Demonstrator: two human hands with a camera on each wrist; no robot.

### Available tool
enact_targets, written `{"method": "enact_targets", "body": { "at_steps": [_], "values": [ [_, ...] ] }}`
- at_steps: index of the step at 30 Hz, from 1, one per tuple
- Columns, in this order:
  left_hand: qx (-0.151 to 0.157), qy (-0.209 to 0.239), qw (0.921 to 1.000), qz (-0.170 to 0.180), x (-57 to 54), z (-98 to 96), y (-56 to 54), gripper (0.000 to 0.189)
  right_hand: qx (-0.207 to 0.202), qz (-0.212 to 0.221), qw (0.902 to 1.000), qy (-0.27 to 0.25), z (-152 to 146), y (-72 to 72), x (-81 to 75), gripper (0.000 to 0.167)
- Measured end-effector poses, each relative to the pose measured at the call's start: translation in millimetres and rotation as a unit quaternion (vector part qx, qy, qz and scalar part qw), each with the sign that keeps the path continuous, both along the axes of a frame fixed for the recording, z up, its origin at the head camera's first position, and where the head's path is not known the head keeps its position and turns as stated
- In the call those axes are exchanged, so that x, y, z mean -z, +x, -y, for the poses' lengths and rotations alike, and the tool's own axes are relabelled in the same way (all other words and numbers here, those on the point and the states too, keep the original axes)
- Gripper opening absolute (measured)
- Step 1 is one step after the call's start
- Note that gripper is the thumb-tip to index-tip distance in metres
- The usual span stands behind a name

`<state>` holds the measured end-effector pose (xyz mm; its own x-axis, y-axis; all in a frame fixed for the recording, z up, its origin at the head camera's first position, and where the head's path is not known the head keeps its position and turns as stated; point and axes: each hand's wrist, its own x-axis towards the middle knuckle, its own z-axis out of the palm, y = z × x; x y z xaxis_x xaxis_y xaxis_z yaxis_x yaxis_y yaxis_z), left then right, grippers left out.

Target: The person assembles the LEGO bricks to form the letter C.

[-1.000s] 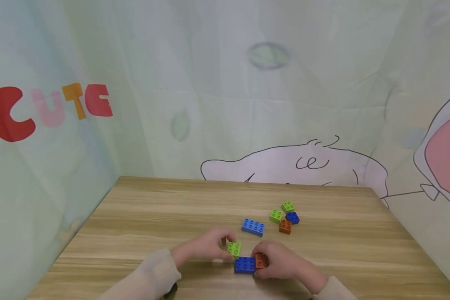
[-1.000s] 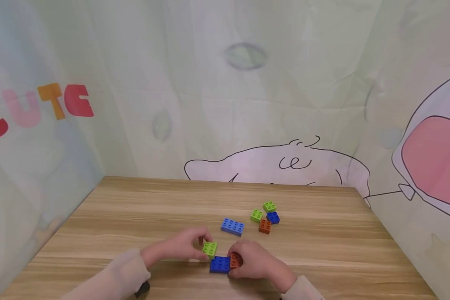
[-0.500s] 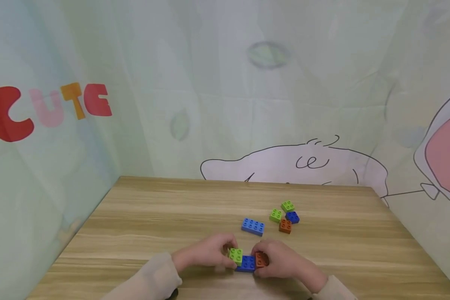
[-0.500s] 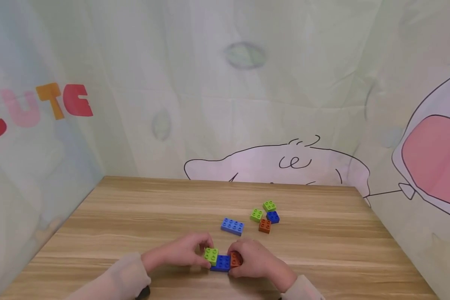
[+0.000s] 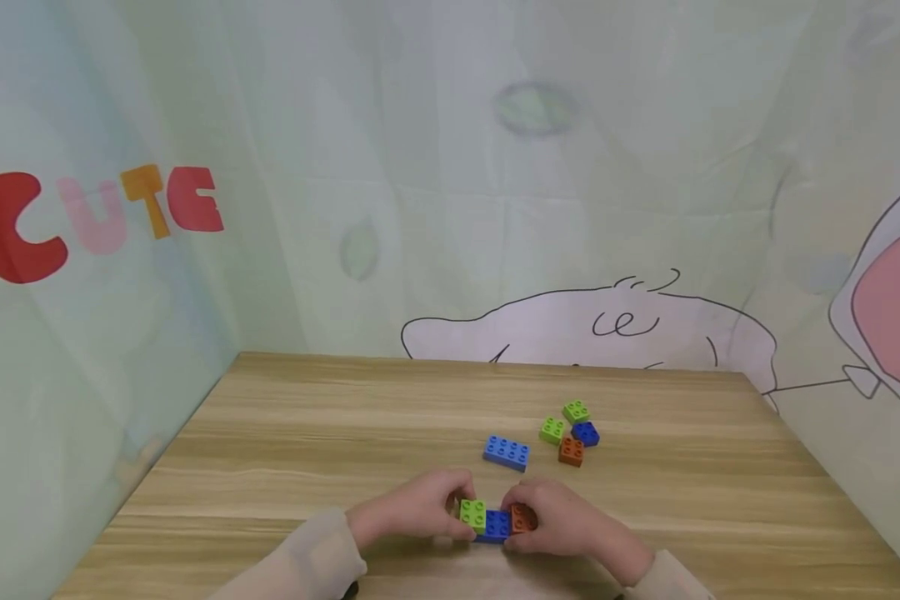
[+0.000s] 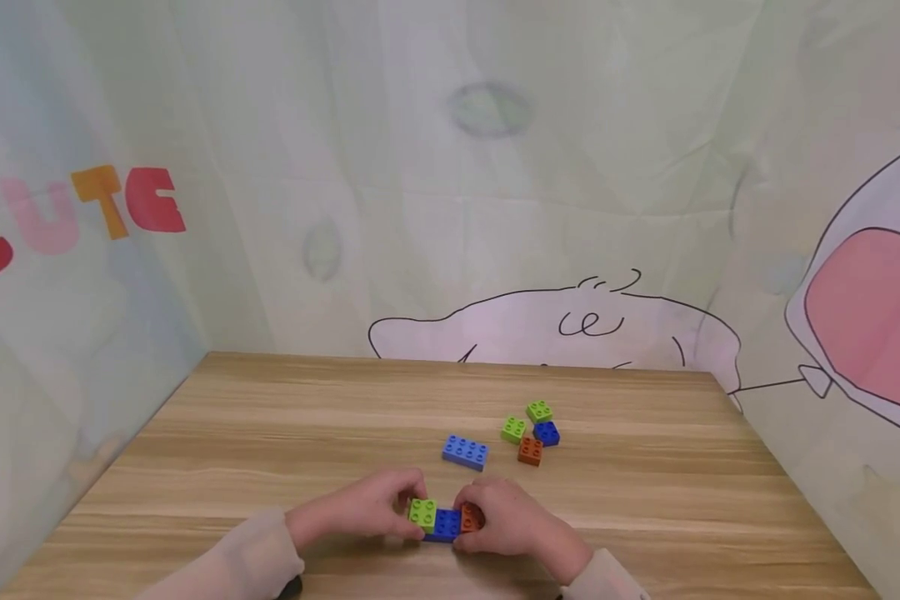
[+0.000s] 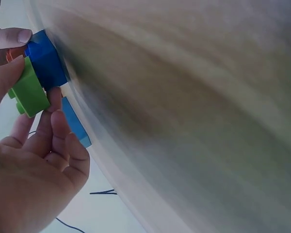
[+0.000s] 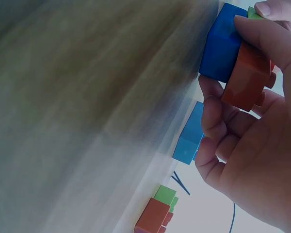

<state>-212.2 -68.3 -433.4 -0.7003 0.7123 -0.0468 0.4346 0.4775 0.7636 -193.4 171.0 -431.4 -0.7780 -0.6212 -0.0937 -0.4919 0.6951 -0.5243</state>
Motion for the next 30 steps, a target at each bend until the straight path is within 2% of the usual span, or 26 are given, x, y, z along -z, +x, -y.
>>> {"method": "enact_targets", "body": {
  "at_steps": [6,14,30],
  "values": [
    [0.0,0.005,0.9999,0.015,0.1,-0.3,-1.4,0.026,0.0,0.004,1.0,-0.003,0.8,-0.1,-0.2,0.033],
    [0.006,0.005,0.9999,0.013,0.4,-1.0,-1.5,0.024,0.005,0.007,1.0,0.004,1.7,-0.1,-0.3,0.033],
    [0.008,0.017,0.9993,0.033,2.6,-2.7,-2.6,0.022,0.012,0.02,0.9997,-0.001,2.1,-1.8,2.5,0.033]
  ]
}}
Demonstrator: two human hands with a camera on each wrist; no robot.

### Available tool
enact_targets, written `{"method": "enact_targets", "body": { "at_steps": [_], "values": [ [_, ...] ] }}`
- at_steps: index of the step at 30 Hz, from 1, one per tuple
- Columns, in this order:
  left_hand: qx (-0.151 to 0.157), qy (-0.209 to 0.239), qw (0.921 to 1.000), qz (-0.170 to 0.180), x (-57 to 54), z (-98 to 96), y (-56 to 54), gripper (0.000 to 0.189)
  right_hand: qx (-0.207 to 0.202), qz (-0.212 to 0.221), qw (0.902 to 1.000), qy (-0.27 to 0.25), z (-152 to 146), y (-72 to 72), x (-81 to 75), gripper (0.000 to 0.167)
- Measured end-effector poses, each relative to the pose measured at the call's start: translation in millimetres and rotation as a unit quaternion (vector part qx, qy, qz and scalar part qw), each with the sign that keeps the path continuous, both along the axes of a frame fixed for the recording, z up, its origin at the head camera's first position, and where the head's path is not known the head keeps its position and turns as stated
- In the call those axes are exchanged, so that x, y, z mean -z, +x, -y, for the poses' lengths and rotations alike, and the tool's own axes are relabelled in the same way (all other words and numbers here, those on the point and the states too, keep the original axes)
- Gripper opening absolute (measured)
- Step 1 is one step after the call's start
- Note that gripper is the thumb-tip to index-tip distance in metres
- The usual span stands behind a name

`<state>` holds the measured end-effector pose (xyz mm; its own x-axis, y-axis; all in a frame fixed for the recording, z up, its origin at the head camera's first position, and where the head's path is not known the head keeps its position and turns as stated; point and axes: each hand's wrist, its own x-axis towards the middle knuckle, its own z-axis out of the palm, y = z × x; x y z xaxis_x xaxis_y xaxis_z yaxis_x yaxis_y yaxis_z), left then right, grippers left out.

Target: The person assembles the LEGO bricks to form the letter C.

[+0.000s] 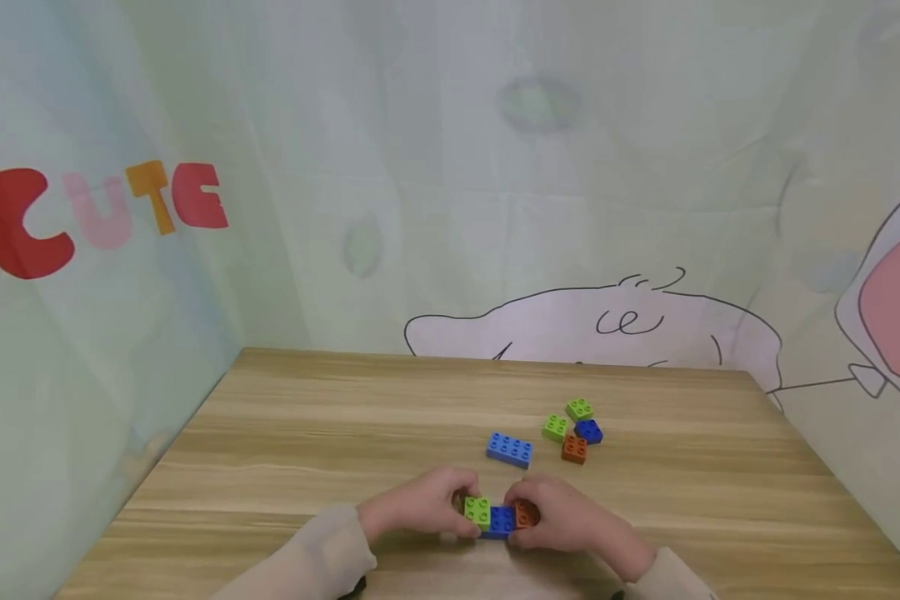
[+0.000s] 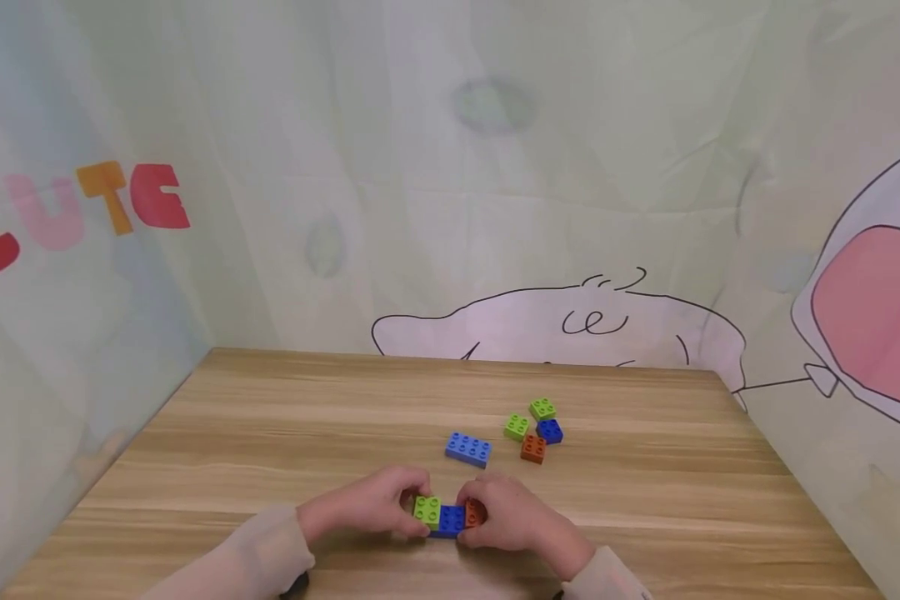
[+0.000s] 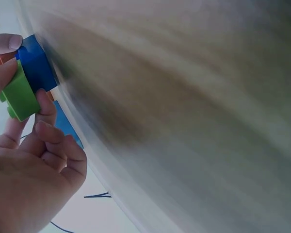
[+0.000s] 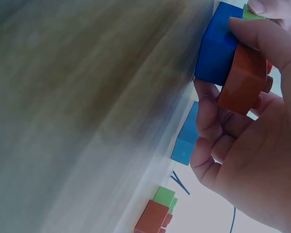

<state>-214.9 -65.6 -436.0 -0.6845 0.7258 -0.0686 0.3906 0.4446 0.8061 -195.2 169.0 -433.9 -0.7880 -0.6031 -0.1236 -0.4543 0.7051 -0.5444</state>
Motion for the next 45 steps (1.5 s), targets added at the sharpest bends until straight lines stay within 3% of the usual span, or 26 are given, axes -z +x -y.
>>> {"method": "enact_targets", "body": {
  "at_steps": [11,19,24,31,40,45],
  "values": [
    [-0.001,0.005,1.0,0.007,2.9,2.1,-0.8,0.021,-0.001,0.012,0.9998,-0.013,-3.5,-0.3,-1.4,0.04],
    [-0.006,0.001,1.0,0.005,2.3,5.2,2.4,0.024,0.006,0.034,0.9949,-0.095,-24.5,-7.6,-8.5,0.043],
    [-0.005,0.003,0.9999,0.012,3.7,7.1,4.2,0.03,0.052,-0.005,0.9913,-0.121,-42.8,-17.3,-15.5,0.038],
    [-0.021,0.008,0.9983,0.054,4.5,10.6,5.4,0.045,0.138,-0.031,0.9848,-0.101,-67.1,-33.1,-15.8,0.029],
    [-0.027,0.029,0.9952,0.09,5.0,13.1,6.0,0.038,0.214,-0.008,0.9735,-0.081,-82.3,-47.1,-8.4,0.042],
    [-0.026,0.035,0.995,0.09,6.1,13.2,6.1,0.035,0.224,0.004,0.9727,-0.061,-86.8,-50.3,-5.4,0.049]
  ]
}}
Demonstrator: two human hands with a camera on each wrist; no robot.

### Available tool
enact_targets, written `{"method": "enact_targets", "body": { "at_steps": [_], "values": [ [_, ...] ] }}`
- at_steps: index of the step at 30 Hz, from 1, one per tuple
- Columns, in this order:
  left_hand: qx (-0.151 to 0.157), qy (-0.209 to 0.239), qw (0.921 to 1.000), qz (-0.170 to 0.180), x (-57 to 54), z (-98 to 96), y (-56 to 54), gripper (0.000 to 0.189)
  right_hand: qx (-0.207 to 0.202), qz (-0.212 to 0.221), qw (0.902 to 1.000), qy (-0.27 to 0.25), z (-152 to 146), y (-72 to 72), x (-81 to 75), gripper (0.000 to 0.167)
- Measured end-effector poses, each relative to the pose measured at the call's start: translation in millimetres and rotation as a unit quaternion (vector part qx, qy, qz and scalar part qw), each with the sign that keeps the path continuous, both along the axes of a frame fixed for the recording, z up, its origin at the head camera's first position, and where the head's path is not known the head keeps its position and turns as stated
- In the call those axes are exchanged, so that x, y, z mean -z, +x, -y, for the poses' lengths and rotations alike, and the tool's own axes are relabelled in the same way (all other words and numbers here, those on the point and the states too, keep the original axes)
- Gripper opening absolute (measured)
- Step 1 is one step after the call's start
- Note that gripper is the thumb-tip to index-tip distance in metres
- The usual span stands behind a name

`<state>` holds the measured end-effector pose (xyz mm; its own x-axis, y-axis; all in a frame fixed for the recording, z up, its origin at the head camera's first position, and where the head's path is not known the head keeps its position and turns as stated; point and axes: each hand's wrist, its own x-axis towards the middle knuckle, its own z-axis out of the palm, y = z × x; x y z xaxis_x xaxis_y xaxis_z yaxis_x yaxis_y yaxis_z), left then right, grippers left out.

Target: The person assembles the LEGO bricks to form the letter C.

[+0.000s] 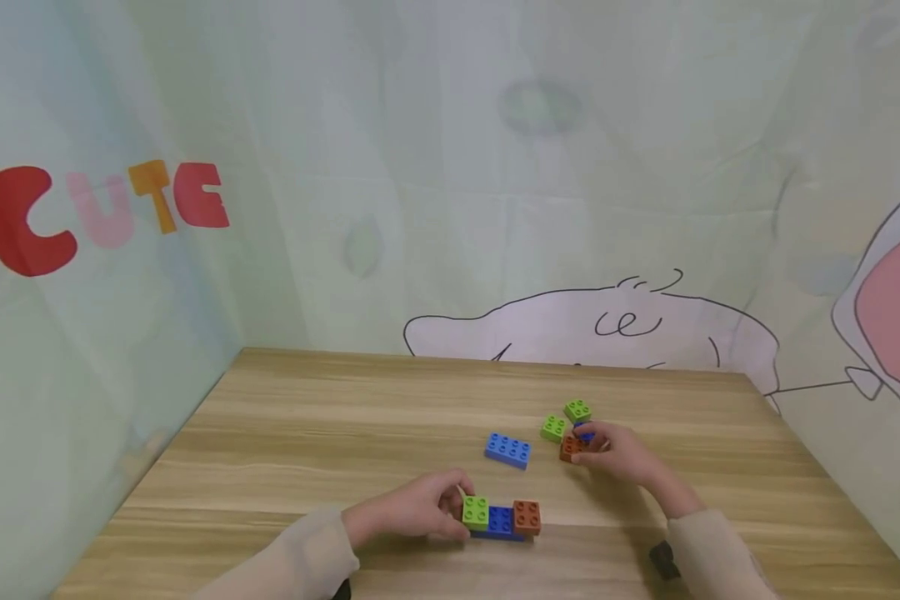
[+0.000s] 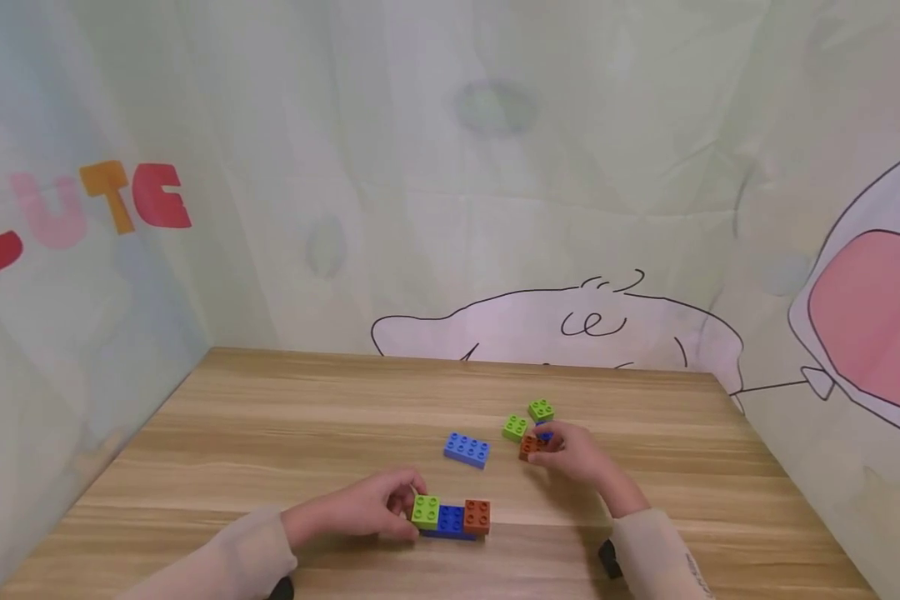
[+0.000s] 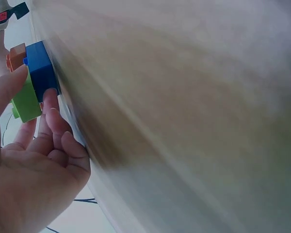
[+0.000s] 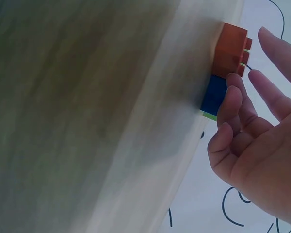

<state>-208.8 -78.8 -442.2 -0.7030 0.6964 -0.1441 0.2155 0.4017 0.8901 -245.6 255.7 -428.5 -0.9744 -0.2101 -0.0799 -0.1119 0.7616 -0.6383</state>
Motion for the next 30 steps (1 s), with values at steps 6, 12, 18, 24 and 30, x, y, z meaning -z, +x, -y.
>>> {"method": "enact_targets", "body": {
  "at_steps": [6,12,18,24,30],
  "values": [
    [-0.002,0.003,1.0,0.0,0.1,0.0,0.8,0.033,0.0,0.012,0.9999,0.008,0.0,-1.2,4.3,0.053],
    [-0.005,0.008,0.9999,0.003,-0.7,0.0,2.8,0.032,0.001,0.005,0.9999,0.016,1.7,-3.3,5.7,0.051],
    [-0.003,0.012,0.9999,0.004,1.0,0.2,2.1,0.032,-0.007,0.002,0.9998,0.02,1.5,-4.4,5.5,0.048],
    [-0.003,0.01,0.9999,0.006,1.4,0.3,1.8,0.032,0.001,0.024,0.9994,0.027,1.9,-4.1,7.0,0.045],
    [-0.003,0.01,0.9999,0.002,1.6,-0.2,1.7,0.032,-0.005,0.031,0.9991,0.028,3.2,-2.3,6.9,0.045]
  ]
}}
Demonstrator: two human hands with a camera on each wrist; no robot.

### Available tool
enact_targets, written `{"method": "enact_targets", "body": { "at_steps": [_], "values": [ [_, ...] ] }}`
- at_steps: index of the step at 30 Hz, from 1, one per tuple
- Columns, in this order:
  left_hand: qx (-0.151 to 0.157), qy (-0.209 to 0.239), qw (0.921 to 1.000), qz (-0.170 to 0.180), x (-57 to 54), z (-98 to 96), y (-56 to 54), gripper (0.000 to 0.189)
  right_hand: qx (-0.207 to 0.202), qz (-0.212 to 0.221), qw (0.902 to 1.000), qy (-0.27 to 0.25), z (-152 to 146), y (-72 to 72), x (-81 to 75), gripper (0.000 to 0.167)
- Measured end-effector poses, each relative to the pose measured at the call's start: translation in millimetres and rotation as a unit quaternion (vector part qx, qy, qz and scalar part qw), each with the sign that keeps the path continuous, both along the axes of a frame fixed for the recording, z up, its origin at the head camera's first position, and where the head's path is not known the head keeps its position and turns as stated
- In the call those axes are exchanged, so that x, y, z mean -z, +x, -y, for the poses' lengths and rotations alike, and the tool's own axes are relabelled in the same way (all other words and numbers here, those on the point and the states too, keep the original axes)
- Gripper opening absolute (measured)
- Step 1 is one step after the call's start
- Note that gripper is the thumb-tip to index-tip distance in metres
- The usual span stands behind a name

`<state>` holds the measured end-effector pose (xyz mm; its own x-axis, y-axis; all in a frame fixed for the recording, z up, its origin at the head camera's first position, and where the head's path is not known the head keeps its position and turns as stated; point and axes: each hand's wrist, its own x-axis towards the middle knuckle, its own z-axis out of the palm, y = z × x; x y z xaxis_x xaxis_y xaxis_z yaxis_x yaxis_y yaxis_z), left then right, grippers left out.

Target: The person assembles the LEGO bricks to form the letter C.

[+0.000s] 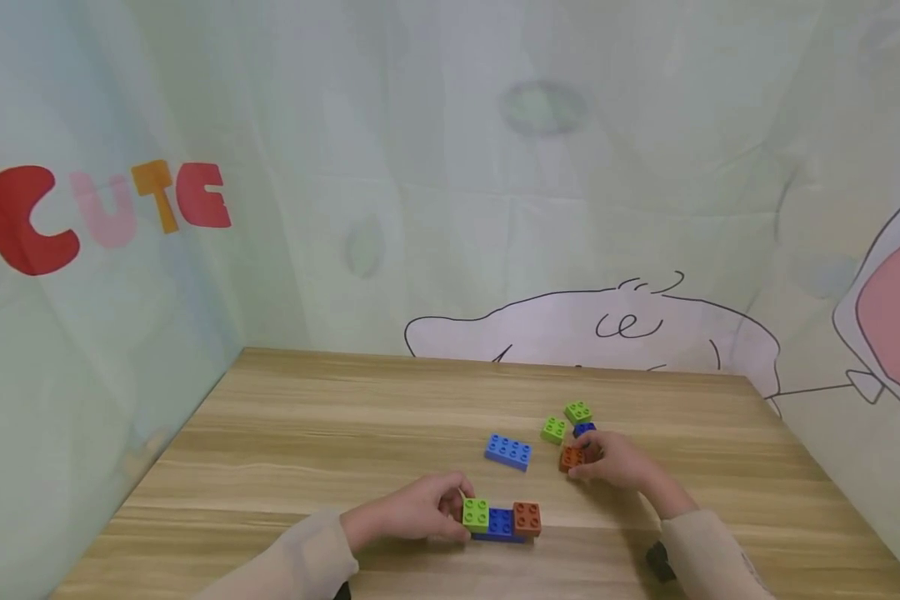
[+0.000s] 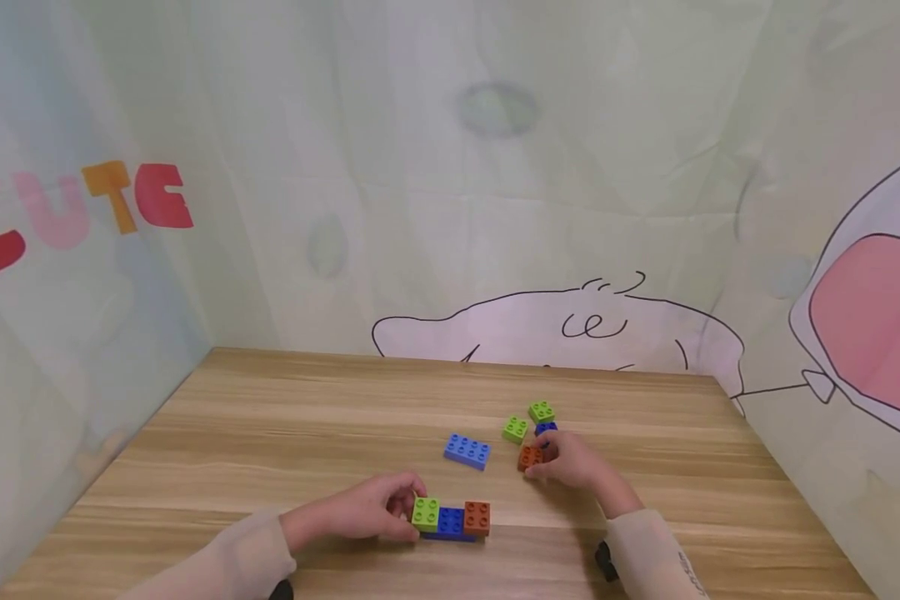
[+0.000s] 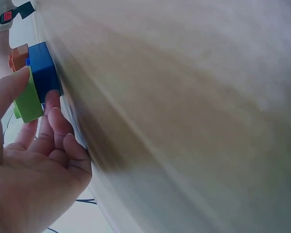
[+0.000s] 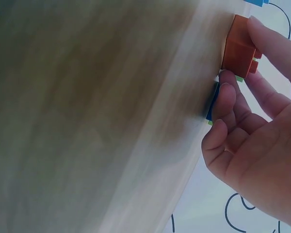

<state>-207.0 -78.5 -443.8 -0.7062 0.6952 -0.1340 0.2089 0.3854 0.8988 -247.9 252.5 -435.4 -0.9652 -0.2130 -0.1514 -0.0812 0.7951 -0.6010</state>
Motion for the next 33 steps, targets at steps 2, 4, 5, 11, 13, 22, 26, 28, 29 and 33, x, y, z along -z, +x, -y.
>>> {"method": "enact_targets", "body": {
  "at_steps": [2,4,5,11,13,22,26,28,29,33],
  "values": [
    [0.001,0.0,1.0,-0.001,0.3,0.3,-0.3,0.032,0.001,0.002,1.0,-0.001,1.2,0.9,-0.5,0.044],
    [0.002,-0.001,1.0,-0.004,0.5,0.1,-0.5,0.032,0.001,0.002,1.0,0.0,2.5,2.1,-1.3,0.044],
    [0.003,-0.001,1.0,-0.004,0.4,0.0,-0.5,0.032,0.0,0.0,1.0,0.003,3.2,2.9,-1.7,0.044],
    [0.002,-0.001,1.0,0.003,-0.1,0.3,-0.4,0.032,-0.024,-0.024,0.9994,-0.011,14.4,10.0,-9.4,0.038],
    [0.003,-0.002,1.0,0.001,0.2,0.6,-0.7,0.031,-0.044,-0.035,0.9981,-0.026,21.0,13.1,-14.4,0.036],
    [0.016,0.002,0.9997,-0.018,0.5,1.5,-0.7,0.031,-0.143,-0.047,0.9857,-0.076,61.3,37.5,-32.3,0.04],
    [0.002,0.002,1.0,-0.006,0.7,0.4,-0.2,0.031,-0.176,-0.052,0.9804,-0.072,77.6,48.2,-31.2,0.036],
    [-0.001,0.001,1.0,-0.004,0.1,-0.1,0.1,0.031,-0.194,-0.062,0.9765,-0.071,84.3,52.3,-29.4,0.034],
    [-0.001,0.001,1.0,-0.002,-0.4,-0.3,0.3,0.031,-0.202,-0.069,0.9742,-0.071,87.4,53.9,-28.3,0.033],
    [-0.001,0.009,0.9999,0.006,-1.6,-0.6,0.9,0.031,-0.229,-0.078,0.9663,-0.089,97.3,58.3,-24.6,0.032]
  ]
}}
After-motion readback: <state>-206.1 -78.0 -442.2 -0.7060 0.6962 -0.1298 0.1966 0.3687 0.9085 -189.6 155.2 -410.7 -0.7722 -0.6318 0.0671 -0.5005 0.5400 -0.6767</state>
